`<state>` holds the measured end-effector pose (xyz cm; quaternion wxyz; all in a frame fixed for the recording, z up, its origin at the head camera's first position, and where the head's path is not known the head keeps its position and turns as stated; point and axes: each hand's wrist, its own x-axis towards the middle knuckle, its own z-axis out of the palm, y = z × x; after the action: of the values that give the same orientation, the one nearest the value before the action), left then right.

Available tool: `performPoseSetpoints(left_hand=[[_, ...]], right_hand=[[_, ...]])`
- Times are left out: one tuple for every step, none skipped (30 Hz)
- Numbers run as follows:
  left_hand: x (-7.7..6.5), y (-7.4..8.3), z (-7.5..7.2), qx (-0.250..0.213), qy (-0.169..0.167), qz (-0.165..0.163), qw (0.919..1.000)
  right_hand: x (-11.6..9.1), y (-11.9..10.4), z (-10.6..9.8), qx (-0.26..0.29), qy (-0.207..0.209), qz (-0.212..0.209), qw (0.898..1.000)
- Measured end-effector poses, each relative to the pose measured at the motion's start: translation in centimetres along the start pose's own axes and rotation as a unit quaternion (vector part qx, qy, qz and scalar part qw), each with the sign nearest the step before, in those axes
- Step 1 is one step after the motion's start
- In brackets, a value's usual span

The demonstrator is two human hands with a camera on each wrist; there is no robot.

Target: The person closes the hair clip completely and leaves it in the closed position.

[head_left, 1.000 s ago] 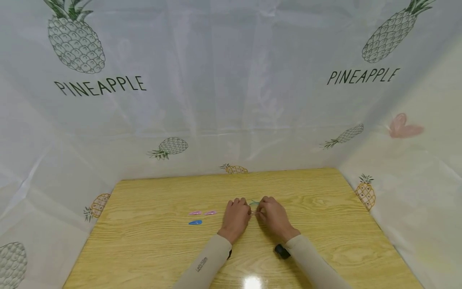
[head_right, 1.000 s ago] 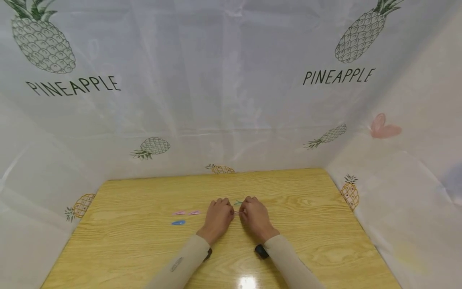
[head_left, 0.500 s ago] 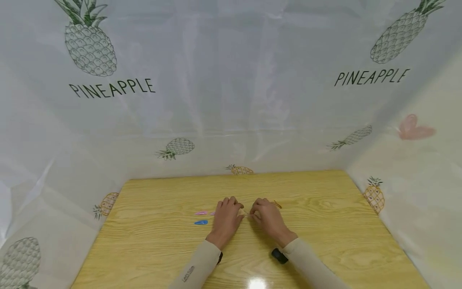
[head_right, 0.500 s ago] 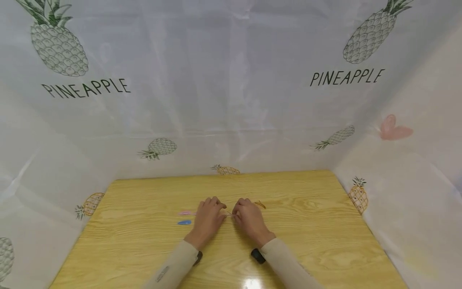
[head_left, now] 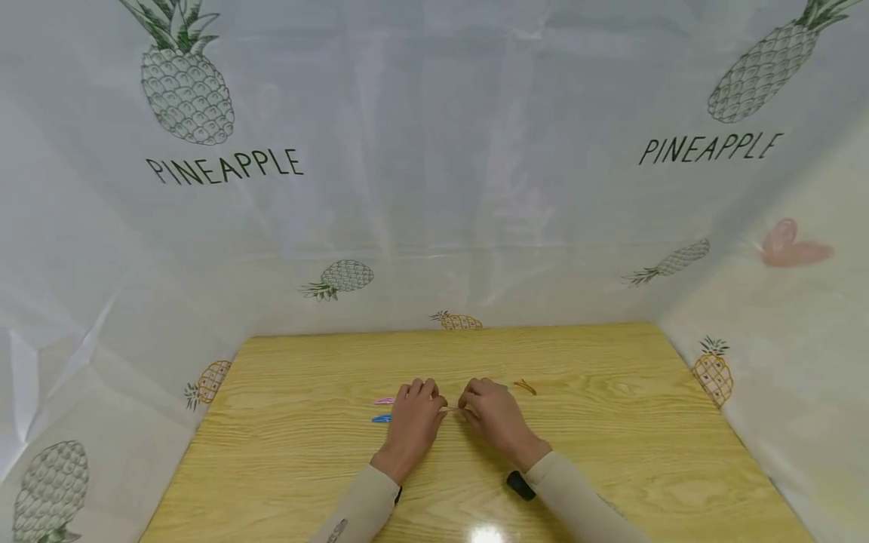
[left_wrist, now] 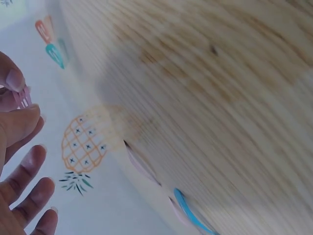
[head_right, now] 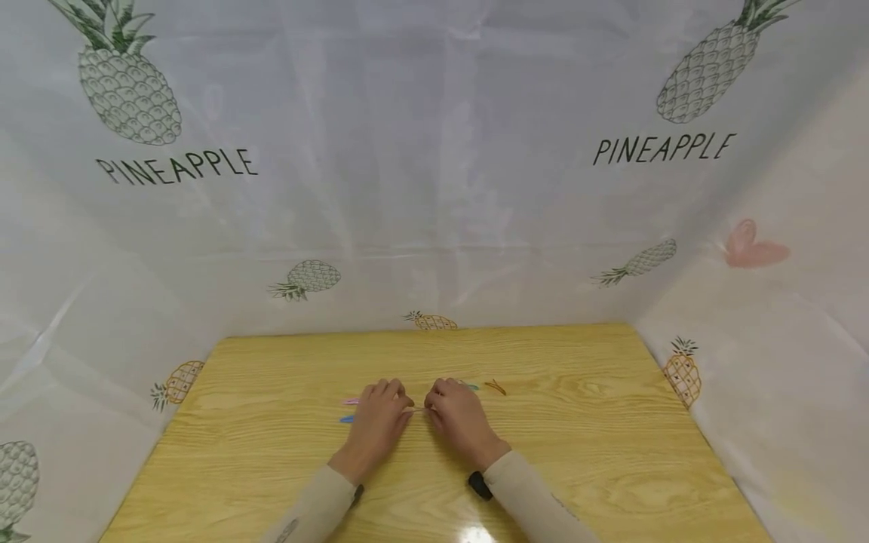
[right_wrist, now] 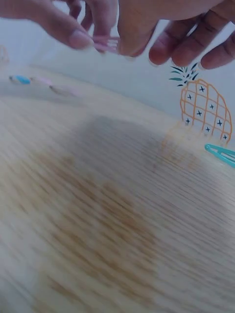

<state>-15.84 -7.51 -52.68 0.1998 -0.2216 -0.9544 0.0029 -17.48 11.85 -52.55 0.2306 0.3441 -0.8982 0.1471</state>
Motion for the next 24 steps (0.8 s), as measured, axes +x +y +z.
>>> performPoseSetpoints(left_hand=[[-0.1,-0.1,-0.1,0.000,0.002,0.000,1.0000],[-0.3,-0.2,-0.2,-0.001,0.003,0.001,1.0000],[-0.4,-0.4,-0.3,-0.002,0.005,0.001,1.0000],[-0.5,-0.5,-0.4,-0.002,0.007,0.002,1.0000],[-0.6,-0.5,-0.5,-0.003,0.010,0.003,0.9999],[-0.7,-0.6,-0.6,-0.003,0.012,0.005,0.9999],[-0.8,-0.7,-0.7,-0.003,0.015,0.008,0.9998],[-0.9,-0.8,-0.7,-0.004,0.020,0.011,0.9997],[-1.0,-0.9,-0.7,-0.003,0.022,0.015,0.9996],[-1.0,-1.0,-0.8,-0.002,0.024,0.019,0.9995],[-1.1,-1.1,-0.8,-0.004,0.027,0.023,0.9994],[-1.2,-1.2,-0.9,-0.006,0.026,0.027,0.9993],[-1.3,-1.3,-1.0,-0.013,0.024,0.029,0.9992],[-1.4,-1.4,-1.1,-0.021,0.022,0.031,0.9991],[-1.5,-1.5,-1.1,-0.027,0.020,0.033,0.9989],[-1.6,-1.6,-1.2,-0.035,0.018,0.034,0.9986],[-1.6,-1.7,-1.4,-0.043,0.017,0.036,0.9983],[-1.7,-1.8,-1.4,-0.050,0.017,0.037,0.9979],[-1.8,-1.9,-1.4,-0.058,0.020,0.038,0.9974],[-1.9,-2.0,-1.4,-0.063,0.024,0.040,0.9969],[-1.9,-2.1,-1.4,-0.069,0.029,0.043,0.9963],[-2.0,-2.2,-1.5,-0.077,0.031,0.044,0.9956],[-2.1,-2.4,-1.5,-0.085,0.033,0.048,0.9947],[-2.1,-2.5,-1.4,-0.095,0.033,0.050,0.9937]], right_hand=[[0.0,0.0,0.1,-0.007,0.001,-0.009,1.000],[0.0,0.0,0.2,-0.013,0.002,-0.016,1.000],[0.0,0.0,0.3,-0.019,0.001,-0.021,1.000],[-0.1,0.1,0.4,-0.025,0.000,-0.026,0.999],[-0.1,0.1,0.4,-0.030,-0.001,-0.031,0.999],[-0.1,0.0,0.5,-0.034,-0.002,-0.035,0.999],[-0.1,0.0,0.5,-0.038,-0.003,-0.039,0.999],[-0.1,0.0,0.5,-0.040,-0.005,-0.043,0.998],[-0.1,0.0,0.5,-0.042,-0.006,-0.047,0.998],[-0.1,-0.1,0.5,-0.041,-0.008,-0.052,0.998],[0.0,-0.1,0.4,-0.040,-0.009,-0.057,0.998],[0.0,-0.2,0.4,-0.038,-0.012,-0.062,0.997],[0.0,-0.2,0.3,-0.035,-0.016,-0.068,0.997],[0.1,-0.3,0.2,-0.032,-0.020,-0.073,0.997],[0.1,-0.3,0.2,-0.028,-0.022,-0.078,0.996],[0.1,-0.3,0.1,-0.026,-0.024,-0.083,0.996],[0.2,-0.4,0.1,-0.023,-0.025,-0.088,0.996],[0.2,-0.4,0.0,-0.020,-0.026,-0.093,0.995],[0.2,-0.3,0.0,-0.018,-0.026,-0.098,0.995],[0.3,-0.3,0.1,-0.017,-0.023,-0.104,0.994],[0.3,-0.3,0.1,-0.013,-0.021,-0.109,0.994],[0.3,-0.3,0.1,-0.009,-0.019,-0.113,0.993],[0.3,-0.3,0.2,-0.005,-0.018,-0.118,0.993],[0.3,-0.3,0.2,0.000,-0.017,-0.122,0.992]])
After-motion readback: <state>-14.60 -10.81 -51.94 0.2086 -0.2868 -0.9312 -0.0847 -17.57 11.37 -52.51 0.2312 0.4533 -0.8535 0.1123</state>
